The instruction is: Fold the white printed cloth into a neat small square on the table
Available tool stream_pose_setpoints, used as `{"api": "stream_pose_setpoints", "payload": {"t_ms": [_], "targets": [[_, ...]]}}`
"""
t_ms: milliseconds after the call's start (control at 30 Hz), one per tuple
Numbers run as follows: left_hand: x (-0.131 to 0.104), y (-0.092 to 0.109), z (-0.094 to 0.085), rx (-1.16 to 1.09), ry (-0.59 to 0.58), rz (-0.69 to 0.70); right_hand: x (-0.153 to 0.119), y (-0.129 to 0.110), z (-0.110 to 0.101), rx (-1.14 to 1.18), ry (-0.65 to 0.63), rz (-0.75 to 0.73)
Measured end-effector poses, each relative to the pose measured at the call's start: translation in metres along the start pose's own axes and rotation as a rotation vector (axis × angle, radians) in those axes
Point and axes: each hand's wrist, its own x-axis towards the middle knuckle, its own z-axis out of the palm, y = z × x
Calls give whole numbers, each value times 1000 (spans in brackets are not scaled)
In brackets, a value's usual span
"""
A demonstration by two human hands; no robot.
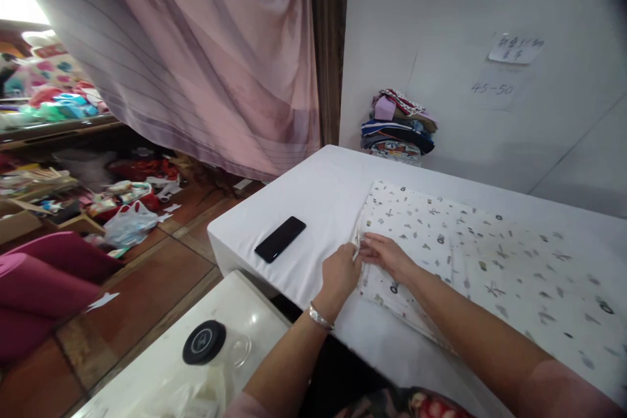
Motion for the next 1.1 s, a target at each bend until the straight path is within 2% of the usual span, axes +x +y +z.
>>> {"api": "stream_pose_setpoints", "payload": {"t_ms": [100,200,333,467,600,733,833,933,1100], "targets": [[3,-15,-4,30,-43,-82,1,4,3,-135,33,-39],[12,-25,-6,33,-63,-83,1,6,-4,-298,38,-137],[40,-23,-4,-9,-62,-45,2,5,-31,-642,131,-340],[80,-14,-2,-125,-128,-35,3,7,-66,-1080,211,-498],[114,-10,-1,-213,-197,-41,6,19,-89,-1404,229,-511],[131,-10,-3,-256,-294,-71,6,30,-92,-1529,234,-465],[137,-7,-6,-251,-325,-80,6,31,-89,-1566,254,-469],[142,-1,-5,-159,-304,-87,5,31,-88,-1581,271,-484],[152,12,9,-65,-237,-119,6,33,-89,-1614,282,-485]]}}
